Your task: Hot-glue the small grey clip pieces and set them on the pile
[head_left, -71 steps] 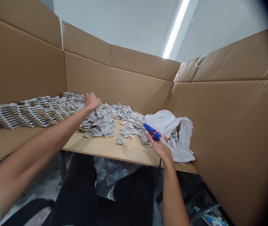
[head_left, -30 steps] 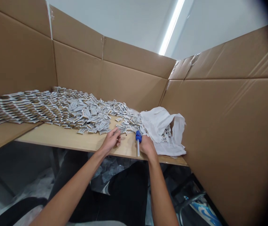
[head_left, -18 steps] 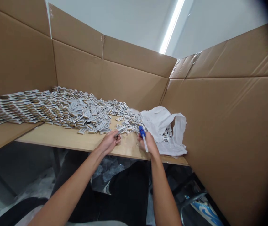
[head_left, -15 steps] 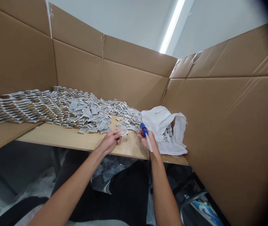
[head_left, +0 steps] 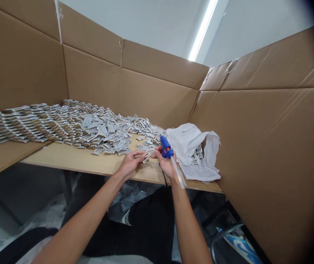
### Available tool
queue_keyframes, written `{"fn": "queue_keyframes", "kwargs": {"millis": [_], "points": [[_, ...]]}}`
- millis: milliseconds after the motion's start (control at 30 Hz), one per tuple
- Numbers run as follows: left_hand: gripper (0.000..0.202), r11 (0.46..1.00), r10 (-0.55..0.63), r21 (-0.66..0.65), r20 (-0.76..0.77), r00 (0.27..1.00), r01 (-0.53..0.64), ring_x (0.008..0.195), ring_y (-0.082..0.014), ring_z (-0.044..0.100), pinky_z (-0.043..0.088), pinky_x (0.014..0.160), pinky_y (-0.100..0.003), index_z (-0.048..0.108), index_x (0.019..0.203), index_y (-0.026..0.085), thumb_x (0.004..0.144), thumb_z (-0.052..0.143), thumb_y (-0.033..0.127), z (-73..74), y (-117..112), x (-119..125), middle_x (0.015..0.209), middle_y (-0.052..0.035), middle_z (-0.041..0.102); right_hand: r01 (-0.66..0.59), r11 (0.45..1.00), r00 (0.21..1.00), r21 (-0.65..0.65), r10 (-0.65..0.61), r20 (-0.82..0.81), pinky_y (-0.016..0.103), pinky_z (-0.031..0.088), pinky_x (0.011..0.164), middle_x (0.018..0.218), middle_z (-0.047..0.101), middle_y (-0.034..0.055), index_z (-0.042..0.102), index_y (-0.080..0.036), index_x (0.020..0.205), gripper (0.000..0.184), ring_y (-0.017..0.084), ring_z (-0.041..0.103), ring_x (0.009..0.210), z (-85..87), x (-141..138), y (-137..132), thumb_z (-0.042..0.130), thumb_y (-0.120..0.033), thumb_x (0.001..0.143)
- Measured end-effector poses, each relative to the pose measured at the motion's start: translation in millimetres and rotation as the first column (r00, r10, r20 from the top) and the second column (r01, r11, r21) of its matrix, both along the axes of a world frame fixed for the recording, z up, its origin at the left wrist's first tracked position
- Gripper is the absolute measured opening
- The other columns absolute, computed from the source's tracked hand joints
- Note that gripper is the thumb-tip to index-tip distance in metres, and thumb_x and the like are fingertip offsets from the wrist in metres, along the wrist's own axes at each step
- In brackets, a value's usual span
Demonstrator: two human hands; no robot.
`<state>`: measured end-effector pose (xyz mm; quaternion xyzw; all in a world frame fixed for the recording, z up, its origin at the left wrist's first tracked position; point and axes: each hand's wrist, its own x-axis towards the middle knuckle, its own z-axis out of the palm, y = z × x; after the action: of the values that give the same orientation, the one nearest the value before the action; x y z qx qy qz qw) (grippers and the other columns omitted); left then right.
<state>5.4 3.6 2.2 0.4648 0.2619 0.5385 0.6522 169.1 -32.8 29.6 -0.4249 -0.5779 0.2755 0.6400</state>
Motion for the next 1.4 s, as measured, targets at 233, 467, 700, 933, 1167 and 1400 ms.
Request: {"fn": "queue_keyframes", "kwargs": {"millis": [233, 467, 700, 933, 1167, 1400], "points": [[0.033, 0.974, -0.227, 0.022, 0.087, 0.970, 0.226, 0.070, -0.0151, 0.066, 0.043, 0.051, -0.020, 0.074, 0.097, 0.012, 0.071, 0.088, 0.028, 1.4, -2.2, -2.9, 0.092, -0.0117, 0.072, 0.067, 0.998, 0.993, 0.019, -0.068, 0.093, 0.033, 0.059, 0.082, 0.090, 0.069, 0.0050, 0.062, -0.019, 0.095, 0.033, 0.019, 0.070, 0.080, -0.6, -17.4, -3.8, 0.065, -0.051, 0.086], [0.013, 0.935, -0.343, -0.033, 0.154, 0.927, 0.352, 0.072, -0.0167, 0.064, 0.055, 0.061, -0.028, 0.073, 0.089, 0.009, 0.081, 0.071, 0.019, 4.8, -5.5, -3.5, 0.092, -0.0135, 0.070, 0.085, 0.996, 0.984, 0.004, -0.085, 0.159, 0.032, 0.059, 0.072, 0.089, 0.066, 0.0043, 0.054, -0.022, 0.103, 0.032, 0.018, 0.067, 0.074, -12.9, -21.8, 3.9, 0.060, -0.050, 0.089], [0.036, 0.943, -0.332, 0.026, 0.072, 0.941, 0.331, 0.070, -0.0130, 0.063, 0.052, 0.065, -0.025, 0.068, 0.106, 0.013, 0.071, 0.070, 0.006, 3.0, -10.1, -1.9, 0.096, -0.0088, 0.069, 0.113, 0.993, 0.948, 0.015, -0.112, 0.298, 0.027, 0.053, 0.059, 0.086, 0.063, 0.0025, 0.053, -0.023, 0.096, 0.025, 0.016, 0.062, 0.066, -6.1, -13.3, -2.2, 0.057, -0.046, 0.089], [0.044, 0.925, -0.364, 0.086, -0.083, 0.928, 0.370, 0.059, -0.0087, 0.054, 0.043, 0.062, -0.023, 0.065, 0.113, 0.013, 0.069, 0.069, 0.010, -4.4, -5.4, -4.2, 0.080, -0.0017, 0.063, 0.114, 0.989, 0.879, 0.096, -0.145, 0.455, 0.028, 0.050, 0.067, 0.089, 0.064, 0.0021, 0.054, -0.022, 0.103, 0.031, 0.018, 0.059, 0.073, -10.8, -3.6, -0.1, 0.061, -0.028, 0.073], [0.041, 0.938, -0.315, 0.106, -0.137, 0.939, 0.330, 0.055, -0.0075, 0.048, 0.036, 0.057, -0.023, 0.064, 0.109, 0.014, 0.069, 0.067, 0.012, -6.6, -3.1, -2.5, 0.076, 0.0002, 0.060, 0.145, 0.977, 0.769, 0.154, -0.209, 0.604, 0.029, 0.046, 0.070, 0.089, 0.063, 0.0032, 0.045, -0.024, 0.092, 0.026, 0.020, 0.056, 0.079, -4.4, -5.6, -4.4, 0.053, -0.021, 0.067], [0.032, 0.962, -0.255, 0.067, -0.131, 0.958, 0.266, 0.054, -0.0077, 0.048, 0.034, 0.056, -0.023, 0.062, 0.100, 0.015, 0.069, 0.066, 0.010, -2.0, -8.6, -3.4, 0.071, 0.0019, 0.057, 0.146, 0.967, 0.729, 0.207, -0.247, 0.638, 0.029, 0.044, 0.071, 0.088, 0.059, 0.0029, 0.044, -0.024, 0.090, 0.024, 0.020, 0.052, 0.080, -1.7, -7.0, -6.1, 0.052, -0.021, 0.068]]}}
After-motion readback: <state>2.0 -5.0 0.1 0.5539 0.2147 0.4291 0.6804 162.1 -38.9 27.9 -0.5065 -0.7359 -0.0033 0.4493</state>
